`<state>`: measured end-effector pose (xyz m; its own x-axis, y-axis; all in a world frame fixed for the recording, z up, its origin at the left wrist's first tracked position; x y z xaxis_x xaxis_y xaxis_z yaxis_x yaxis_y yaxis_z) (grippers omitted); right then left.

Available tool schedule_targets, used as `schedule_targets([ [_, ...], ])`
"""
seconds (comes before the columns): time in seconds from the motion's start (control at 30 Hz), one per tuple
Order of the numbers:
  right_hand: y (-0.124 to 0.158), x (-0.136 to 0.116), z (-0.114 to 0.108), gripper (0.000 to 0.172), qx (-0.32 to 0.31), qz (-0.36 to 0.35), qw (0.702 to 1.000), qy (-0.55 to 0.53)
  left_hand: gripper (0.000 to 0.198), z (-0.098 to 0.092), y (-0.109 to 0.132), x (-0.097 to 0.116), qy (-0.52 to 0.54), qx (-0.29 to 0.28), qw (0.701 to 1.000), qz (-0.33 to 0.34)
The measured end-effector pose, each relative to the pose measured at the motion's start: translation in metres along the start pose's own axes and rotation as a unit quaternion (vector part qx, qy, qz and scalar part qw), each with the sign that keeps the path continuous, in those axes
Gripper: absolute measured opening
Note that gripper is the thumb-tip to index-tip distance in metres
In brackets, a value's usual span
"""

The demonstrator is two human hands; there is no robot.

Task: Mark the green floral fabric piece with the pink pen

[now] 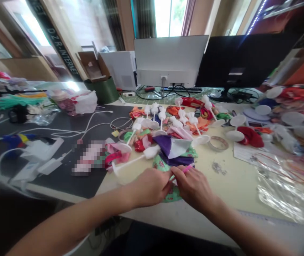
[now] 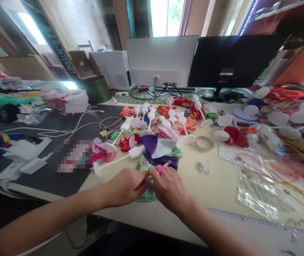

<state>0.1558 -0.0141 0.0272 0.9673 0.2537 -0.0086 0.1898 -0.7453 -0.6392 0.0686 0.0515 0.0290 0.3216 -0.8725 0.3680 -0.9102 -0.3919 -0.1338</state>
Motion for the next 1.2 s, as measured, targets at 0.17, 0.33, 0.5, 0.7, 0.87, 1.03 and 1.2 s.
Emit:
schedule_targets([
  [0.17, 0.025, 0.043, -0.005, 0.017, -0.018, 0.060, 0.998, 0.015, 0.033, 0.002, -0.017, -0.017, 0.042, 0.077, 0.992, 0.092],
  [0.33, 0.015, 0.085, 0.034, 0.026, -0.195, 0.156, 0.966, 0.062, 0.032, 0.023, -0.034, -0.038, -0.051, 0.009, 0.989, 0.142],
  [0.5, -0.014, 0.095, 0.064, 0.021, -0.233, 0.123, 0.962, 0.071, 0.053, 0.042, -0.038, -0.047, -0.049, -0.009, 0.994, 0.101],
  [0.7, -0.038, 0.126, 0.052, 0.027, -0.215, 0.127, 0.962, 0.108, 0.081, 0.044, -0.037, -0.060, -0.039, 0.039, 0.996, 0.063],
  [0.87, -0.036, 0.133, 0.024, 0.027, -0.091, 0.138, 0.984, 0.068, 0.057, 0.035, -0.010, -0.054, -0.067, 0.123, 0.986, 0.088],
  [1.03, -0.036, 0.098, 0.057, 0.033, -0.136, 0.059, 0.987, 0.054, 0.041, 0.043, 0.002, -0.031, -0.103, 0.105, 0.979, 0.139],
  [1.2, -0.052, 0.092, 0.092, 0.023, -0.210, 0.068, 0.974, 0.044, 0.049, 0.047, 0.002, -0.026, -0.134, 0.090, 0.975, 0.151],
])
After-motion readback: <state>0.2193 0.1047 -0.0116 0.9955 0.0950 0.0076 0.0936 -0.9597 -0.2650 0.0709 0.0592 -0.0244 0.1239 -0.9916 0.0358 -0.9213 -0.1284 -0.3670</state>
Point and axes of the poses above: each hand's wrist, its own y-axis away from the middle knuckle, its own z-axis out of the palm, x = y × z, the point moved 7 cm from there along -y, towards the middle knuckle, and after that the axes turned 8 degrees about x, right-handed, at the moved point
